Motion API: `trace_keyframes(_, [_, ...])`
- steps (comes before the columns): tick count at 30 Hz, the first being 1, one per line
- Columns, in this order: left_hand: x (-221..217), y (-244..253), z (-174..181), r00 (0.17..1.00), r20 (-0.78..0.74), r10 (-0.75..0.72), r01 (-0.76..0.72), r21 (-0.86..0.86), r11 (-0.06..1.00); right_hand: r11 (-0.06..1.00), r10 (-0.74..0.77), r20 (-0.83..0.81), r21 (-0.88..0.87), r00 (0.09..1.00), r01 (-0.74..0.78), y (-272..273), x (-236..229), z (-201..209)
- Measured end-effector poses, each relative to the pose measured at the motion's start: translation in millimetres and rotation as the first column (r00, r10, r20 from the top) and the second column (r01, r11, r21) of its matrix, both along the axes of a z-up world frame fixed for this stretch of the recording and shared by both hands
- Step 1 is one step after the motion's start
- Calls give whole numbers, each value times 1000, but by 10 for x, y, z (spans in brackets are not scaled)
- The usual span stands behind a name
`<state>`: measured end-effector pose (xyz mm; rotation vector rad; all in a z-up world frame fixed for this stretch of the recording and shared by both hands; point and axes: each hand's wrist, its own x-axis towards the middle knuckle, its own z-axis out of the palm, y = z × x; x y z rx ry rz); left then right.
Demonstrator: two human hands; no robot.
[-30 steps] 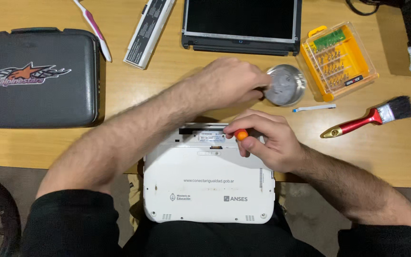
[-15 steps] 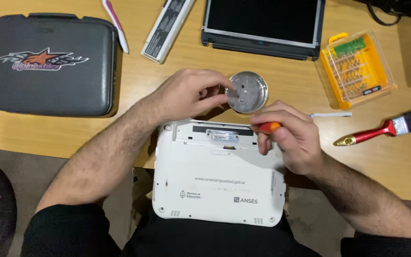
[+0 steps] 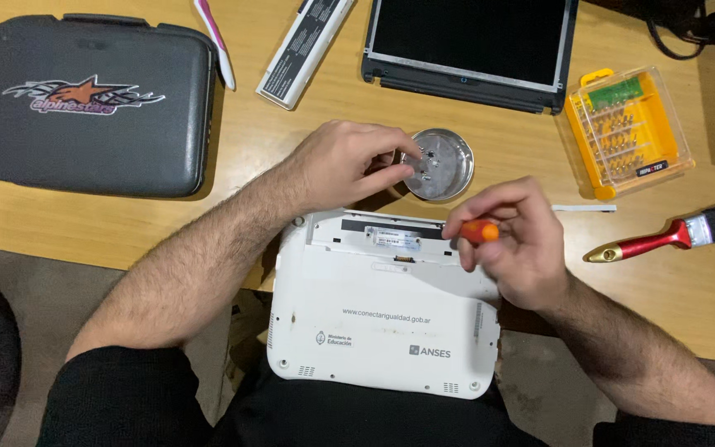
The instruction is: The person uses a screwdriver to remove screws from the back of a white laptop. They place the screws into a small metal container and then open the laptop to reveal the internal components.
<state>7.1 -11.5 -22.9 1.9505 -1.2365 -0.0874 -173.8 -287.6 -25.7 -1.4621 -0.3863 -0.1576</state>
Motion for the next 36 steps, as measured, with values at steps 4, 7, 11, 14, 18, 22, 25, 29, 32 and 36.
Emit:
trace_keyframes(4, [5, 2, -7, 1000, -15, 10, -9, 20, 1000, 998, 38, 36, -60, 999, -36, 1, 73, 88])
trace_keyframes(7, [1, 8, -1, 1000, -26, -4, 4, 30, 1000, 994, -3, 108, -112, 994, 15, 55, 98, 135])
trace_keyframes(11, [-7, 8, 42, 1000, -12, -6, 7, 45, 999, 993, -83, 137, -67, 987, 93, 16, 78, 101])
trace_keyframes(14, [-24, -7, 64, 1000, -9, -7, 7, 50, 999, 989, -148, 125, -1, 981, 149, -47, 112, 42])
trace_keyframes(18, [-21, -62, 45, 1000, 3, -12, 11, 51, 999, 975, -212, 127, -37, 969, 218, -118, 266, 64])
trace_keyframes(22, [-57, -116, 90, 999, -27, -37, 38, 45, 998, 970, -214, 109, -96, 971, 224, -72, 378, 70])
trace_keyframes(25, [-95, -185, 123, 1000, -10, -7, 8, 92, 996, 973, -207, 110, -76, 972, 216, -1, 392, 74])
trace_keyframes(29, [-96, -210, 58, 999, 53, 3, -11, 147, 989, 978, -184, 111, -81, 977, 194, 68, 386, 71])
trace_keyframes(32, [-87, -207, 34, 997, 72, 6, -19, 174, 985, 981, -166, 119, -79, 979, 176, 101, 387, 86])
trace_keyframes(36, [-83, -207, 68, 994, 110, 20, -41, 193, 980, 985, -149, 120, -68, 981, 158, 94, 388, 48])
